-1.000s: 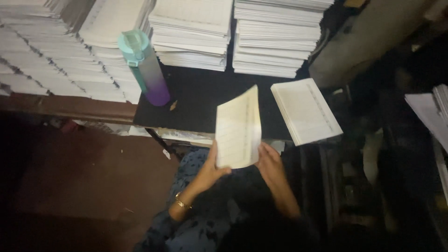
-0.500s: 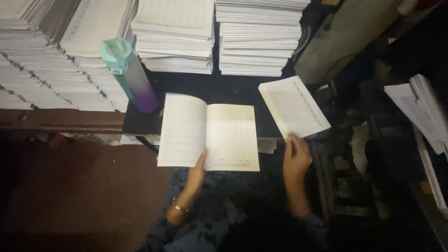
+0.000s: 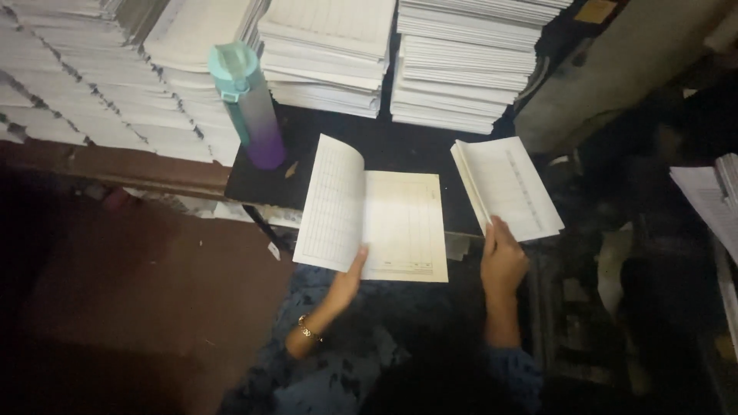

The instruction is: The person sorts through stacks of lined paper sheets on a table. They pick up sheets, flip through them, and place them into separate piles, occasionally adjusting the stacks.

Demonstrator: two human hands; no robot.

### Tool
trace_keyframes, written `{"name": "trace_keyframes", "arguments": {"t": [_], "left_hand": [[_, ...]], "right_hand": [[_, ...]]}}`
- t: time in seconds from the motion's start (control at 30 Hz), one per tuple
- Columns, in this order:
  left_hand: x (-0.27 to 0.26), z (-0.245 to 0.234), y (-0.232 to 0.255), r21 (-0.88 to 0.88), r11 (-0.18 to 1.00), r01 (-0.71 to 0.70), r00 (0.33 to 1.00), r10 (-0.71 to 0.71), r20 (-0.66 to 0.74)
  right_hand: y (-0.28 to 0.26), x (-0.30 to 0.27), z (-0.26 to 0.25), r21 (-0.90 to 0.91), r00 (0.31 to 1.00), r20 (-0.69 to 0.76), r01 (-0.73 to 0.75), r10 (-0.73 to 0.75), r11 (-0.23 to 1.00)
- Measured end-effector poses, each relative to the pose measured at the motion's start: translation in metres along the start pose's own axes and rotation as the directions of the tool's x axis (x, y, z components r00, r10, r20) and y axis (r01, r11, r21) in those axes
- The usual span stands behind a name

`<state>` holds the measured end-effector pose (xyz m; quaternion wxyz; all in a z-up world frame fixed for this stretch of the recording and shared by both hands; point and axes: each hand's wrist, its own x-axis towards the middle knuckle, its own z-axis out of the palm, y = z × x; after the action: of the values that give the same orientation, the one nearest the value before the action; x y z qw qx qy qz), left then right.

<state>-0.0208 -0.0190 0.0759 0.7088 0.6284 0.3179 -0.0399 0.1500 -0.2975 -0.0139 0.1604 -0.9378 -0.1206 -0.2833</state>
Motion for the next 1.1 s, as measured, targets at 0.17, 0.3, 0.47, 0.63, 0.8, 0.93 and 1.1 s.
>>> {"name": "trace_keyframes", "arguments": {"t": [0.17, 0.3, 0.47, 0.63, 0.8, 0.93, 1.1], "left_hand": [[0.010, 0.005, -0.022, -0.065, 0.998, -0.008, 0.999, 0.006, -0.033], [0.001, 0.003, -0.007, -0.078, 0.997, -0.029, 0.999, 0.026, -0.040], [0.024, 0.003, -0.050, -0.080, 0.997, 0.011, 1.000, -0.012, -0.017], [0.018, 0.008, -0.037, -0.044, 0.999, 0.008, 1.000, -0.009, -0.020], [0.045, 0.022, -0.084, -0.043, 0.979, -0.198, 0.979, 0.199, 0.033], [0.043, 0.013, -0.077, -0.032, 0.992, -0.124, 0.992, 0.124, 0.009], [0.042, 0.014, -0.079, -0.256, 0.966, -0.045, 0.999, 0.039, -0.029]], "right_hand": [[-0.011, 0.001, -0.005, 0.007, 0.997, -0.011, -0.082, 0.082, 0.997], [-0.007, 0.010, 0.005, -0.035, 0.999, -0.052, -0.001, -0.001, 0.999], [-0.005, 0.002, 0.010, 0.109, 0.979, -0.189, 0.098, -0.076, 0.989], [-0.088, -0.029, -0.007, 0.047, 0.801, -0.352, 0.532, -0.484, 0.846], [-0.148, -0.072, -0.006, 0.491, 0.851, -0.162, 0.508, -0.499, 0.707], [-0.148, -0.063, -0.031, 0.587, 0.802, -0.018, 0.492, -0.597, 0.643], [-0.117, -0.039, -0.091, 0.503, 0.979, -0.084, 0.201, -0.183, 0.841]]}}
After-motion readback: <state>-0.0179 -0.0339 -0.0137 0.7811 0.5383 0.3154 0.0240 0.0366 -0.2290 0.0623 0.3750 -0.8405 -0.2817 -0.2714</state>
